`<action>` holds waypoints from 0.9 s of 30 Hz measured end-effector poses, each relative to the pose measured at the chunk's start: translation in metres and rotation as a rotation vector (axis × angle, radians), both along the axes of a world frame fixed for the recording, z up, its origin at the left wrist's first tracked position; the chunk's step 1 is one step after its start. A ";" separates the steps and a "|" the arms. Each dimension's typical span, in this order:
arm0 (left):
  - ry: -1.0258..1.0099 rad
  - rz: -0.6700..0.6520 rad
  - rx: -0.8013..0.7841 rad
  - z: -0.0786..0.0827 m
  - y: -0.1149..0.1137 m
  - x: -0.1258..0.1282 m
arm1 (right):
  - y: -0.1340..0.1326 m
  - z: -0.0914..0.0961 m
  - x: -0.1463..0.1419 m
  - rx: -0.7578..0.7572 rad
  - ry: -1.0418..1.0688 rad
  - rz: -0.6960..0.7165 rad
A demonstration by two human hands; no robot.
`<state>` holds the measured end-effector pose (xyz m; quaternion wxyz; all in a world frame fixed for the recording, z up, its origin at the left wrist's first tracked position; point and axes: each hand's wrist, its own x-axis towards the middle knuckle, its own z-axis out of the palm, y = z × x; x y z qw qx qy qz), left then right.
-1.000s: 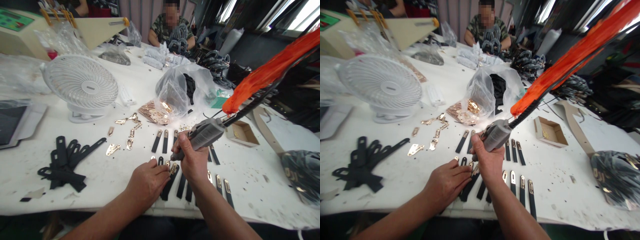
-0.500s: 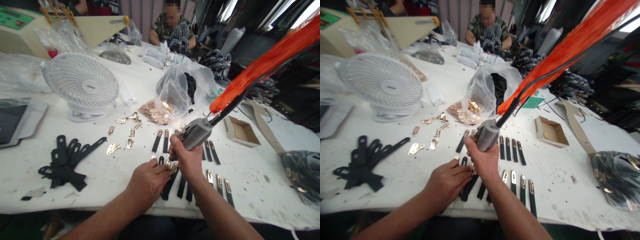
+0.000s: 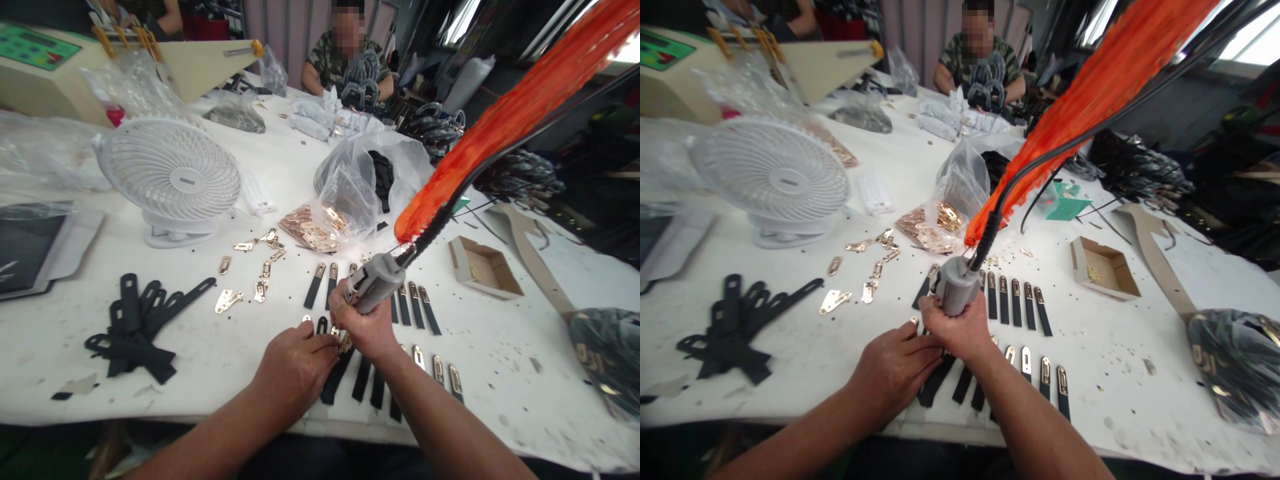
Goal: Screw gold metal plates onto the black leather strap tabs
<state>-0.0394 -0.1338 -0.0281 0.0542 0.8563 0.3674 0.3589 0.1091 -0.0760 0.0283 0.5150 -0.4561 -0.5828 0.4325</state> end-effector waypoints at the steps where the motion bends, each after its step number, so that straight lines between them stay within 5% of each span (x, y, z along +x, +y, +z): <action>1: -0.013 0.000 -0.004 0.001 0.000 0.000 | 0.001 0.000 0.000 -0.009 -0.012 0.011; 13: -0.017 -0.031 0.004 0.005 0.001 0.000 | 0.004 0.010 0.004 -0.047 0.015 0.091; 20: -0.045 -0.071 0.092 0.017 0.000 -0.003 | -0.004 0.012 0.015 -0.062 0.244 0.188; 27: -0.220 0.023 -0.022 0.047 -0.050 -0.007 | -0.034 0.028 0.038 0.054 0.496 0.079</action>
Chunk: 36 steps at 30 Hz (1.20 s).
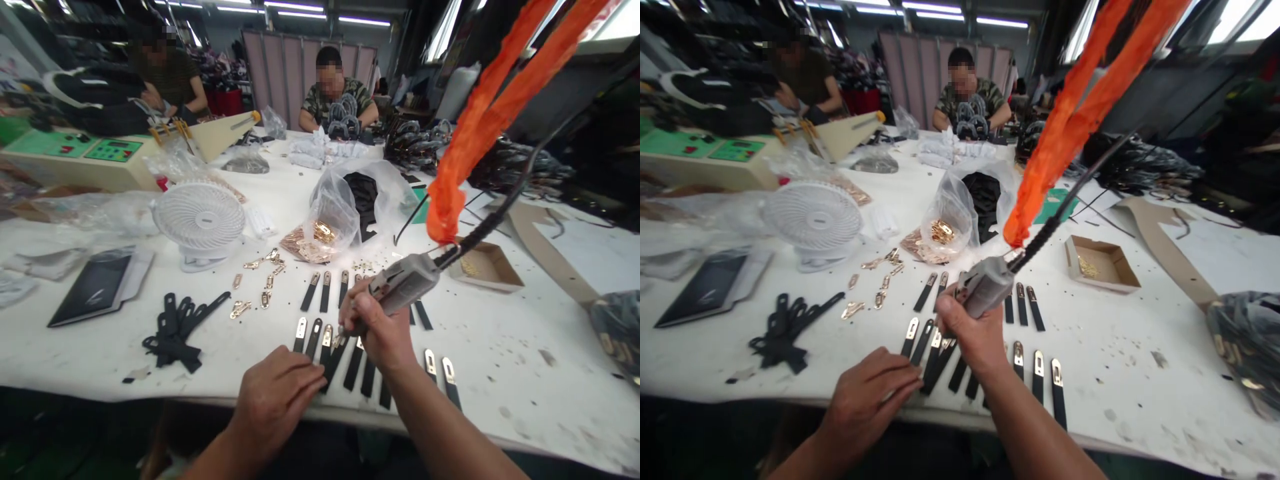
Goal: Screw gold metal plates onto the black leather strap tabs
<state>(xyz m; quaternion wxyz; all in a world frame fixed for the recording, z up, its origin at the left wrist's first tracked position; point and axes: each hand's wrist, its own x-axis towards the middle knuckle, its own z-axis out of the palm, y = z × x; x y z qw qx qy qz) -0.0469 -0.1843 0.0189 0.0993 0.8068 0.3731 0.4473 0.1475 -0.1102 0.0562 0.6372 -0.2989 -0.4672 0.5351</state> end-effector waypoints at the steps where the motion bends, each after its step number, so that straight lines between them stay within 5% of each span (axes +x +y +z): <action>1: -0.040 0.045 -0.065 0.000 -0.010 0.001 | -0.007 0.002 0.002 0.001 0.043 -0.005; 5: -0.211 0.193 -0.400 -0.011 -0.038 0.015 | -0.036 0.009 0.005 -0.005 0.194 -0.006; 8: -0.284 0.214 -0.494 -0.014 -0.044 0.029 | -0.052 0.017 0.006 -0.025 0.248 -0.021; 36: -0.173 0.072 -0.183 -0.007 -0.042 0.050 | -0.083 0.025 0.018 -0.050 0.252 -0.075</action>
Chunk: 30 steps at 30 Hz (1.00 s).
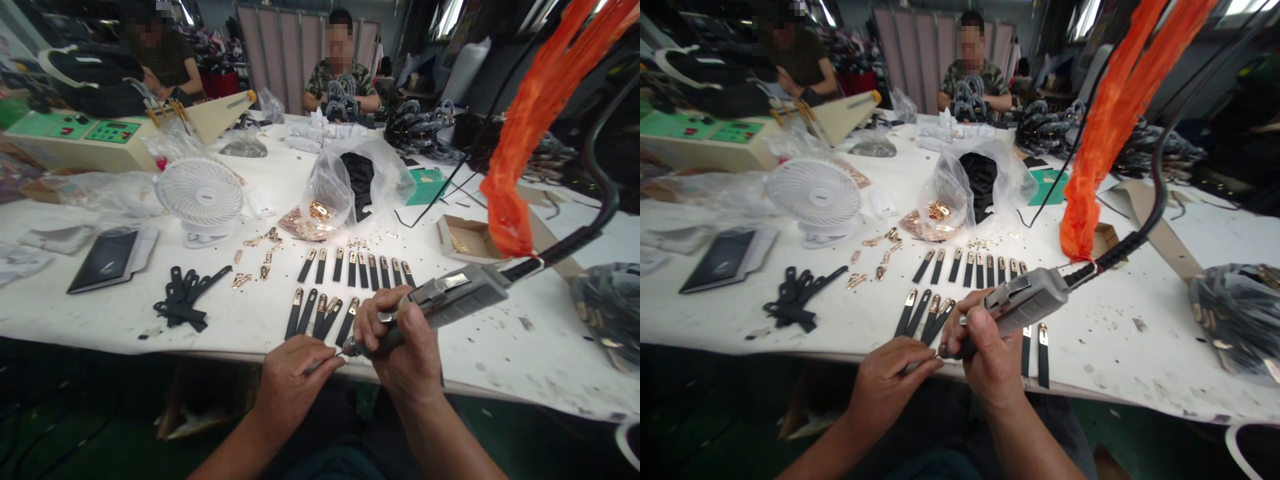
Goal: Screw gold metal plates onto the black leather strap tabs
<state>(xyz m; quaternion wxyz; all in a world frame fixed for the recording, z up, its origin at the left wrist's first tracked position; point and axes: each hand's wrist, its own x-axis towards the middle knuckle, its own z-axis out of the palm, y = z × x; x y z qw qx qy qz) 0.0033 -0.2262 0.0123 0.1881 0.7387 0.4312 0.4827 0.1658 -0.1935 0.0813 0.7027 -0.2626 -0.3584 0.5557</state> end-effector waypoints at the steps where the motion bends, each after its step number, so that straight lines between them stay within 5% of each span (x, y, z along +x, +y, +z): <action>1: -0.002 -0.002 0.007 0.000 0.000 0.000 | 0.000 -0.001 -0.001 -0.001 0.002 -0.003; 19: 0.050 0.083 0.016 -0.013 0.003 -0.010 | 0.008 -0.003 -0.008 0.014 -0.021 -0.020; 30: 0.506 0.396 0.000 -0.022 0.064 -0.062 | 0.069 0.005 -0.033 0.068 -0.128 -0.101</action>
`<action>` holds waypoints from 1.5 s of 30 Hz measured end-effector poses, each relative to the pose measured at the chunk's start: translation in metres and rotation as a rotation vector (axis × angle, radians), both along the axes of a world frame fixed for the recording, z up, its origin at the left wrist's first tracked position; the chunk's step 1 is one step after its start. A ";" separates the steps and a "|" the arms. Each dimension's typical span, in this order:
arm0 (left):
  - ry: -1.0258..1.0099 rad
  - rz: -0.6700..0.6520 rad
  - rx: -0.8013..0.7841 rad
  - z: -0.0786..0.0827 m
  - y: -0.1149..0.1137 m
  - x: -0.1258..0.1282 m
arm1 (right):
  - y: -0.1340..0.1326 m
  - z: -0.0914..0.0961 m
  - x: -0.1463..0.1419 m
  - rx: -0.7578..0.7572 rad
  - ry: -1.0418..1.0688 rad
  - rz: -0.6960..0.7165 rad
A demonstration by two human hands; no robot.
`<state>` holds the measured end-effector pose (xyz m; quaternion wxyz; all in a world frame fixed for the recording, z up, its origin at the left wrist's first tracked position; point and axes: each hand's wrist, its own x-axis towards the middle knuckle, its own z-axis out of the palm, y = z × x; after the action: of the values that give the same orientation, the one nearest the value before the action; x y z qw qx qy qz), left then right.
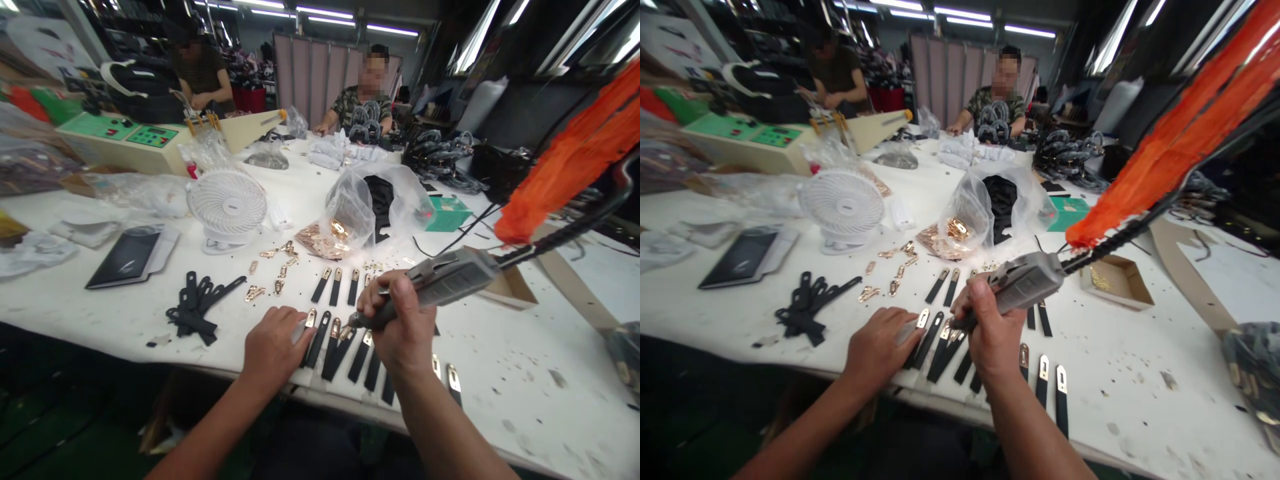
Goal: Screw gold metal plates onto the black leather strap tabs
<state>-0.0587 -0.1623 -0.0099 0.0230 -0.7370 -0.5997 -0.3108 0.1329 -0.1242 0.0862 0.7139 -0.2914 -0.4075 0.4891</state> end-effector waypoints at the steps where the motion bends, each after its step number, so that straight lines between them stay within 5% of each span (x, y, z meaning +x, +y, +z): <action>1: 0.024 0.017 -0.024 0.000 0.004 0.000 | 0.006 -0.003 -0.006 -0.008 -0.019 0.000; 12: 0.095 0.095 -0.306 0.007 0.010 0.008 | 0.042 -0.038 -0.052 -0.169 -0.183 0.034; 20: 0.070 0.097 -0.225 0.000 0.006 0.009 | 0.047 -0.051 -0.057 -0.222 -0.202 0.050; 28: 0.092 -0.044 -0.138 -0.003 0.004 0.007 | 0.052 -0.052 -0.058 -0.202 -0.187 0.016; 45: 0.079 0.011 -0.103 -0.006 0.003 0.013 | 0.053 -0.061 -0.061 -0.238 -0.213 0.088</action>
<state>-0.0455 -0.1591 -0.0162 0.0103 -0.7454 -0.6178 -0.2502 0.0720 -0.0715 0.0250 0.6051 -0.4059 -0.4325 0.5311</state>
